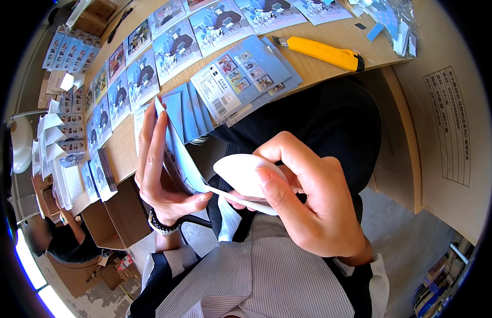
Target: The person assembles small booklets by folding printed sheets in half and securing the spine with a white handheld stapler. They handle the sheets one by one, folding them and stapling the edges before placing the finished items into a growing stack on the table.
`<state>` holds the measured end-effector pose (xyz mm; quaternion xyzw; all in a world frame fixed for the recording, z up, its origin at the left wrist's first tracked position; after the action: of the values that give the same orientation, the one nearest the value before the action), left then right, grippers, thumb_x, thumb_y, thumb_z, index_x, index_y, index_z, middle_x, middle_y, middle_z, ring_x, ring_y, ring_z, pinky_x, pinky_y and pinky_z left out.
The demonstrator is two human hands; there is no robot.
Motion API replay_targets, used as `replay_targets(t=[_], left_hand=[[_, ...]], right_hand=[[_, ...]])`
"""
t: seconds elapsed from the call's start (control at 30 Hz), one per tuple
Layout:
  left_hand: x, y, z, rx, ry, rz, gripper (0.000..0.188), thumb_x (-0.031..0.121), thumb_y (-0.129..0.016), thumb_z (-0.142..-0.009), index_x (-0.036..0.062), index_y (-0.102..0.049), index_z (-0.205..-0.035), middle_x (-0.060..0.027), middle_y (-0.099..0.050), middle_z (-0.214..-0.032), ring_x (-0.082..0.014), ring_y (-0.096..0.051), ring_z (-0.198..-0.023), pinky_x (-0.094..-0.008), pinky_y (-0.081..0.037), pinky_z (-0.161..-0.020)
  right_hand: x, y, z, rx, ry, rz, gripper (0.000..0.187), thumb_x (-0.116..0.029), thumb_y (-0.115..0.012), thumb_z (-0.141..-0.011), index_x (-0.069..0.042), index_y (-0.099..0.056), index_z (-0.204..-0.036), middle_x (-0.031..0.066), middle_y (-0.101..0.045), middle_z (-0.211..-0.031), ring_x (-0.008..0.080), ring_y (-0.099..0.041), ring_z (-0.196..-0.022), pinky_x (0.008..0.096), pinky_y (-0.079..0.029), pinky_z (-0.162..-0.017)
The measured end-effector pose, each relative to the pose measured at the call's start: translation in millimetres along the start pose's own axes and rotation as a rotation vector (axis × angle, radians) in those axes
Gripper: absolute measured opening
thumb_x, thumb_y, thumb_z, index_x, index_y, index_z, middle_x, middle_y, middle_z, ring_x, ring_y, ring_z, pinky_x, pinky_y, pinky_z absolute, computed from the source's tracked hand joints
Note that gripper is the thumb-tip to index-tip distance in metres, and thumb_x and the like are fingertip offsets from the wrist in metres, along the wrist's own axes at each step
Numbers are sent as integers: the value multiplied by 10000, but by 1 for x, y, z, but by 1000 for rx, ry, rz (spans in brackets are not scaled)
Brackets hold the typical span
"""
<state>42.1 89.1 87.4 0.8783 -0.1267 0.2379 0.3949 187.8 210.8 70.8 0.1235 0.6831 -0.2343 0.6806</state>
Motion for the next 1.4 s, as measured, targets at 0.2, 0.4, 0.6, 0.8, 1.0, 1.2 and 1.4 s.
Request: replay_targets(t=[0.2,0.4,0.6,0.8,1.0,1.2,1.4], left_hand=[[9,1,-1,-15,-30,-87,1031,535,-904,-548,-72,-596,-1323,-383,-493,-1384,-483,-542,-1249,-536,-434,-1022],[12,3,-3,5,-66,-73,1034,577,-887,-557,-63,-603,-1318,-383,-496,-1377,-499,-537,-1238,-542,-436,-1014],[16,3,-6,21,-102,-142,1024,600,-873,-566,-60,-613,-1305,-388,-510,-1352,-501,-549,-1209,-553,-442,-999],[18,3,-5,23,-109,-160,1038,631,-859,-557,-55,-619,-1298,-385,-522,-1341,-495,-556,-1195,-558,-441,-997],[17,3,-5,-22,-119,-185,1123,664,-859,-564,-104,-569,-1331,-406,-470,-1390,-498,-523,-1265,-541,-435,-1030],[18,4,-4,-61,-135,-218,1153,658,-867,-571,-133,-543,-1345,-419,-444,-1411,-503,-505,-1302,-534,-437,-1042],[19,3,-4,-63,-142,-220,1135,644,-867,-580,-139,-547,-1338,-422,-440,-1413,-503,-504,-1303,-529,-440,-1041]], right_hand=[[-11,1,3,-5,-24,73,216,-136,-477,-1031,64,-528,-964,216,-703,-831,246,-745,-699,287,-593,-617],[-17,4,3,-14,44,161,210,-130,-474,-1031,61,-531,-963,207,-710,-803,232,-748,-694,269,-583,-601],[-22,4,4,-30,74,180,216,-139,-482,-1033,57,-529,-959,211,-714,-807,233,-751,-700,249,-574,-588],[-23,4,6,-14,68,195,214,-142,-488,-1033,55,-529,-960,210,-715,-805,228,-750,-700,257,-577,-598],[-22,6,6,-6,68,184,216,-144,-483,-1035,54,-533,-965,207,-715,-804,223,-748,-694,259,-580,-599],[-20,4,6,-34,60,192,228,-152,-479,-1040,59,-532,-972,201,-716,-812,217,-747,-696,258,-579,-600],[-19,1,5,12,81,222,202,-132,-470,-1043,53,-538,-999,144,-693,-762,152,-706,-641,243,-550,-571]])
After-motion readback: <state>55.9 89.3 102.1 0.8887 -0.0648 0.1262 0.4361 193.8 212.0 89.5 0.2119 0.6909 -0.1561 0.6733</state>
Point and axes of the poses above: each hand's wrist, its own z-axis away from the middle knuckle, its own y-axis out of the back of the hand, x = y × z, the point moved 9 cm from there along -z, towards the middle knuckle
